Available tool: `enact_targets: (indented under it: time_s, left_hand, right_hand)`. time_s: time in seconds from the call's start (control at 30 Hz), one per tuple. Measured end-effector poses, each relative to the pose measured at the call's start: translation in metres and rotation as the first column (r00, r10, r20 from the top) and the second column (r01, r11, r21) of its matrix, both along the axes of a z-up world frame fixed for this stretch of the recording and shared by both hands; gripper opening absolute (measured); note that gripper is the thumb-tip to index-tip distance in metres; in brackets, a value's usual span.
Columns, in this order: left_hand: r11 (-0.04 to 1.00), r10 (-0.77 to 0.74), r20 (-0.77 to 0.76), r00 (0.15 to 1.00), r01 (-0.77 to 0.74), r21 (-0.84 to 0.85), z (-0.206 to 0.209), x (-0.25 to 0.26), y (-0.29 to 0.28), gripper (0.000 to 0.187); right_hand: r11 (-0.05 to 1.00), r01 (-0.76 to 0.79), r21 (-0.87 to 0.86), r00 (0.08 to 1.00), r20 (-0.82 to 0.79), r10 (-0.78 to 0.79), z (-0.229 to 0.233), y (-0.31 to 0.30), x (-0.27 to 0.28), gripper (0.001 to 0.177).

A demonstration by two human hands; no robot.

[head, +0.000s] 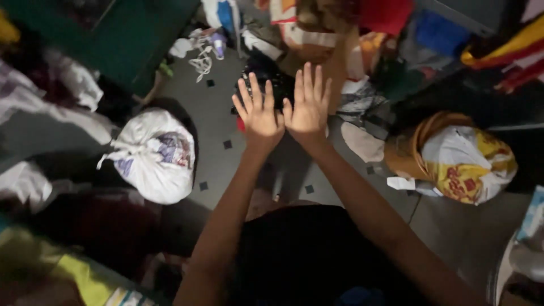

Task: Sort and organize various pieces of clothing from a cluttered area onto a bed.

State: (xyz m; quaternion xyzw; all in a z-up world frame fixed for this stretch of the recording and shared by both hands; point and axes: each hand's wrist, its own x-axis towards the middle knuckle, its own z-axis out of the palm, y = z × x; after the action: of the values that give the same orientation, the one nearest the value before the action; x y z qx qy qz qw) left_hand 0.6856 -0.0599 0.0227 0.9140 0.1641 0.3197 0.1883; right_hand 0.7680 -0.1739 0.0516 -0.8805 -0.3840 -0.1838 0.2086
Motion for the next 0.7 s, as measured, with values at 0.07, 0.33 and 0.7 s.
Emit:
enact_targets:
  time_s: [0.07,0.33,0.7]
  left_hand:
    - [0.999,-0.055,0.033,0.998,0.055,0.001,0.005,0.034,-0.011,0.065]
    - [0.921,-0.387,0.028,0.922,0.385,0.05,-0.001,0.162,-0.013,0.062]
    - [0.803,-0.581,0.033,0.813,0.566,0.186,-0.031,0.36,0.005,0.052]
  right_hand:
    - [0.998,0.062,0.008,0.998,-0.018,-0.061,0.006,-0.013,0.02,0.074]
    - [0.949,0.304,-0.085,0.951,-0.033,-0.308,-0.01,-0.039,0.119,0.077]
    - [0.891,0.444,0.093,0.894,0.031,-0.448,-0.014,-0.026,0.268,0.061]
